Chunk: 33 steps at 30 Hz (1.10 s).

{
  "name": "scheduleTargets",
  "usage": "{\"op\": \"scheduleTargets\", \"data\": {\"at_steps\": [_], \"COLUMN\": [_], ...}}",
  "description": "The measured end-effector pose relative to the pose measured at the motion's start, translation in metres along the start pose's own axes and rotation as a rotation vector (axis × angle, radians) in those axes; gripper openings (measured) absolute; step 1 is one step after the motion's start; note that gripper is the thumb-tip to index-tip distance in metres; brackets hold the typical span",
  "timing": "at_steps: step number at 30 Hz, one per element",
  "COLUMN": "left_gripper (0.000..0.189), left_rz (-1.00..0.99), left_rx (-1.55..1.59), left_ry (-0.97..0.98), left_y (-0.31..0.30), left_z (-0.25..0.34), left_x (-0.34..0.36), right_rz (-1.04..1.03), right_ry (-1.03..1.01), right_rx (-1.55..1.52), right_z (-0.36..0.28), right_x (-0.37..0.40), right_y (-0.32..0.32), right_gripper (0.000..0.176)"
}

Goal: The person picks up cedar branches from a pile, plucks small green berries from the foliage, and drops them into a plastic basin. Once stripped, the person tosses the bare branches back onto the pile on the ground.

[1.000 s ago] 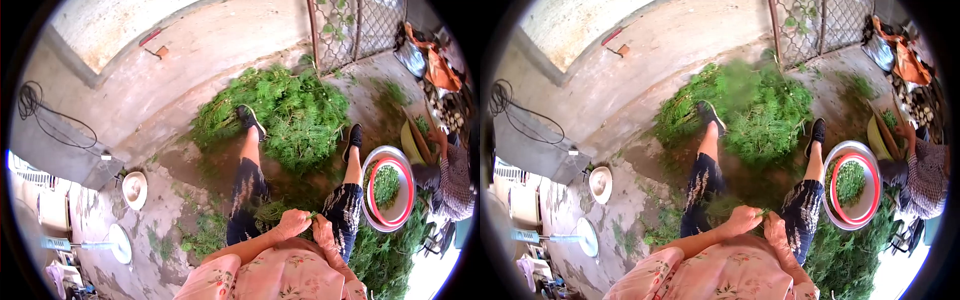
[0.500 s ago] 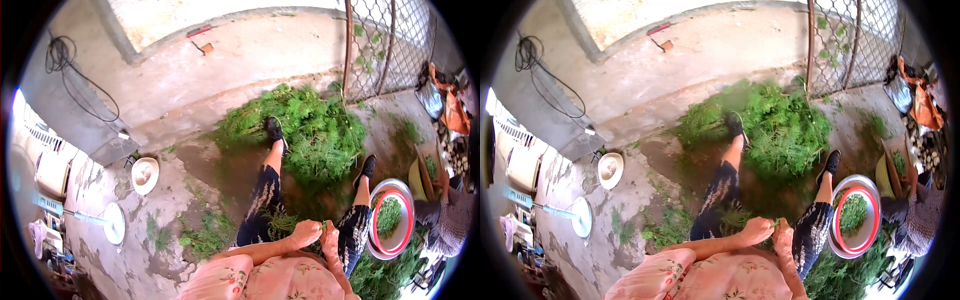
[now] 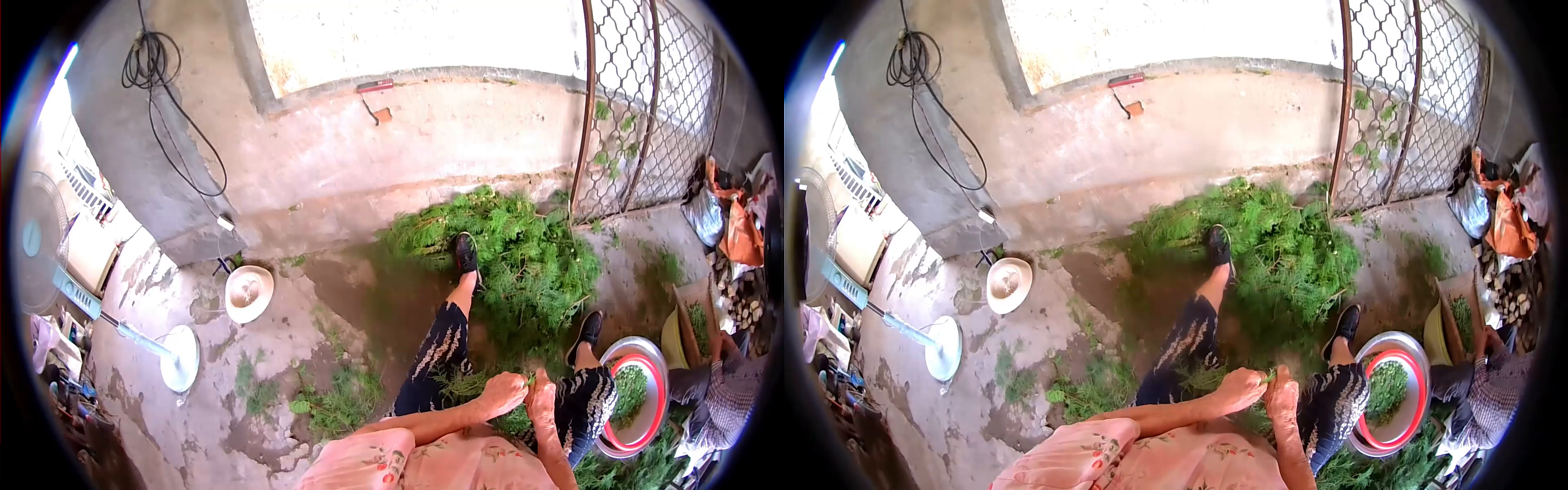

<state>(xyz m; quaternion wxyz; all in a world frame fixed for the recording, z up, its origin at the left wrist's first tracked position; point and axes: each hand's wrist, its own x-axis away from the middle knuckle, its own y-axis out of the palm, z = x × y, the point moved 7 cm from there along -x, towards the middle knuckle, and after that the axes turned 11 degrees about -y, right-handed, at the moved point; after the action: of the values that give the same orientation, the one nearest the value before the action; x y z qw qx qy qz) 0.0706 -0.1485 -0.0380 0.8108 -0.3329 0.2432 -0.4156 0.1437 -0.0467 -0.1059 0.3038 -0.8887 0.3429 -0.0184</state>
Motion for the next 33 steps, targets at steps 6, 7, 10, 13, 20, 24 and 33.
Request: {"op": "scheduleTargets", "data": {"at_steps": [6,7,10,13,20,24,33], "left_gripper": [0.017,0.017,0.014,0.012,0.016,0.016,0.015], "left_rz": [0.022,-0.005,-0.034,0.053,-0.016,0.049,-0.156], "left_rx": [0.004,-0.014,0.189,-0.032,0.353,1.022,1.675], "left_ry": [0.027,0.012,0.021,0.150,0.006,-0.275,-0.438], "left_y": [-0.021,-0.020,0.024,-0.009,-0.093,-0.129,-0.121], "left_z": [0.009,0.010,-0.016,0.016,0.082,0.062,0.023], "left_x": [-0.007,-0.009,-0.027,-0.025,-0.035,-0.074,-0.191], "right_rz": [0.046,0.015,-0.015,0.022,0.405,0.440,0.402], "right_ry": [0.389,0.318,0.035,-0.114,-0.229,-0.206,0.238], "right_rx": [-0.756,-0.606,-0.236,0.029,0.277,-0.182,-1.233], "right_z": [-0.030,-0.038,-0.040,-0.098,0.023,-0.051,-0.022], "right_x": [-0.013,-0.017,-0.030,-0.039,-0.085,-0.105,-0.154], "right_y": [-0.002,-0.006,-0.017,-0.046,-0.123,-0.170,-0.149], "right_gripper": [0.004,0.005,0.010,0.009,0.011,0.013,0.011]}}
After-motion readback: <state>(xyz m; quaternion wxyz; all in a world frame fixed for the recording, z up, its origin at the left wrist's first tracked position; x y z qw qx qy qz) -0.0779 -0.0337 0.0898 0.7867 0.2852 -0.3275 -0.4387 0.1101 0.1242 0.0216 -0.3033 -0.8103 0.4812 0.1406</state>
